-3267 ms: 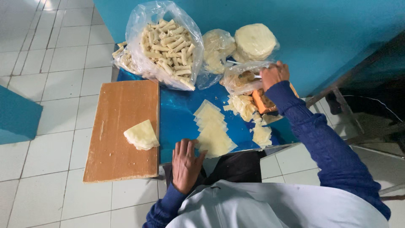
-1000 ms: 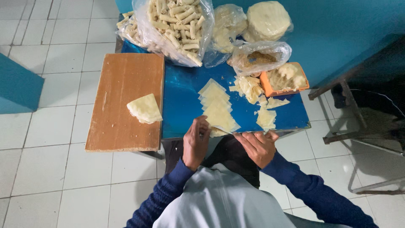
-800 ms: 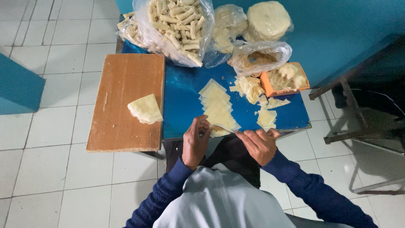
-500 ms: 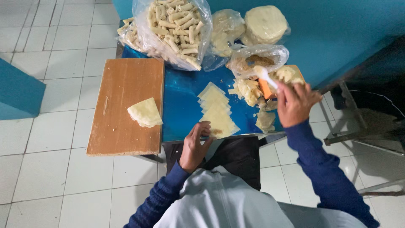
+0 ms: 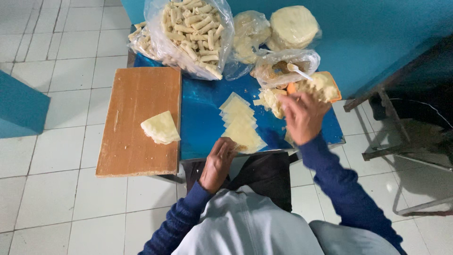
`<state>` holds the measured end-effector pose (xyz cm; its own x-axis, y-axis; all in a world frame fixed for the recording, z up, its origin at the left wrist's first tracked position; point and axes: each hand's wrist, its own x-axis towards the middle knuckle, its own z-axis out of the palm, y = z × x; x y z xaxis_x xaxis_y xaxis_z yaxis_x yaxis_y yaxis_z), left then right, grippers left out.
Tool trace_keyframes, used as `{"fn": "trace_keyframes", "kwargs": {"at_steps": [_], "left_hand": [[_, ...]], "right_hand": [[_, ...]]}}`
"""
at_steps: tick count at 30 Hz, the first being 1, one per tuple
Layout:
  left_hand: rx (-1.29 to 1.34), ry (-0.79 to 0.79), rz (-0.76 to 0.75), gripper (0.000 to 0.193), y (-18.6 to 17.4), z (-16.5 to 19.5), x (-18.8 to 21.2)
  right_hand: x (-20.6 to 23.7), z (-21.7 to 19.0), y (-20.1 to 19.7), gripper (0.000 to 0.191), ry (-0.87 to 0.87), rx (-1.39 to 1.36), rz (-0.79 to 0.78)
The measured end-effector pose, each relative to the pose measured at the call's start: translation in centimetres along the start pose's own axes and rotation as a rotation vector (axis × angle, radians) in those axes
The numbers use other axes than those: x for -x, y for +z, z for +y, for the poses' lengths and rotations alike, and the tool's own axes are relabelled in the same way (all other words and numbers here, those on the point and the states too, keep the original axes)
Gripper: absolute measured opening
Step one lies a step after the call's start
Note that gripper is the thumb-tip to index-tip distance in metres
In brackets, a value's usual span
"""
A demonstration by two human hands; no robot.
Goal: The person sits at a small table and assembles filled pastries. They take thin dough wrappers, spoon brown filling from a container onto each wrapper, fold the wrapper over the filling, and place the folded pastry in a growing stack on the table, repeating the cycle.
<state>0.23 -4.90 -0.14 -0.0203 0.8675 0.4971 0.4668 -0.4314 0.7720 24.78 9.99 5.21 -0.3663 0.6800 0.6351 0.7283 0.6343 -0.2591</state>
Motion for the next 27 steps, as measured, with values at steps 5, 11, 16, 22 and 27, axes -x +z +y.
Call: {"fn": "trace_keyframes", "kwargs": {"at_steps": [5,11,16,22,27], "left_hand": [[-0.061,0.076,0.024,0.018,0.4,-0.6,0.1],[-0.088,0.101,0.017,0.021,0.5,-0.7,0.2],[-0.078,0.103,-0.004,0.023,0.4,-0.7,0.2],[-0.028,0.081,-0.023,0.021,0.3,-0.1,-0.1],[-0.111,0.188,-0.040,0.017,-0.5,0.8,-0.8]], "right_hand": [[7.7,-7.6,-1.2,0.021,0.002,0.002,-0.146],[10.1,-9.4,0.7,0.024,0.042,0.008,-0.076],[9.3,-8.9,2.1,0.032,0.029,-0.081,-0.112],[8.5,-9.7,2.6,0.030,-0.069,0.027,-0.101],[8.1,-9.1,3.4,0.014,-0.101,0.038,-0.110]]}}
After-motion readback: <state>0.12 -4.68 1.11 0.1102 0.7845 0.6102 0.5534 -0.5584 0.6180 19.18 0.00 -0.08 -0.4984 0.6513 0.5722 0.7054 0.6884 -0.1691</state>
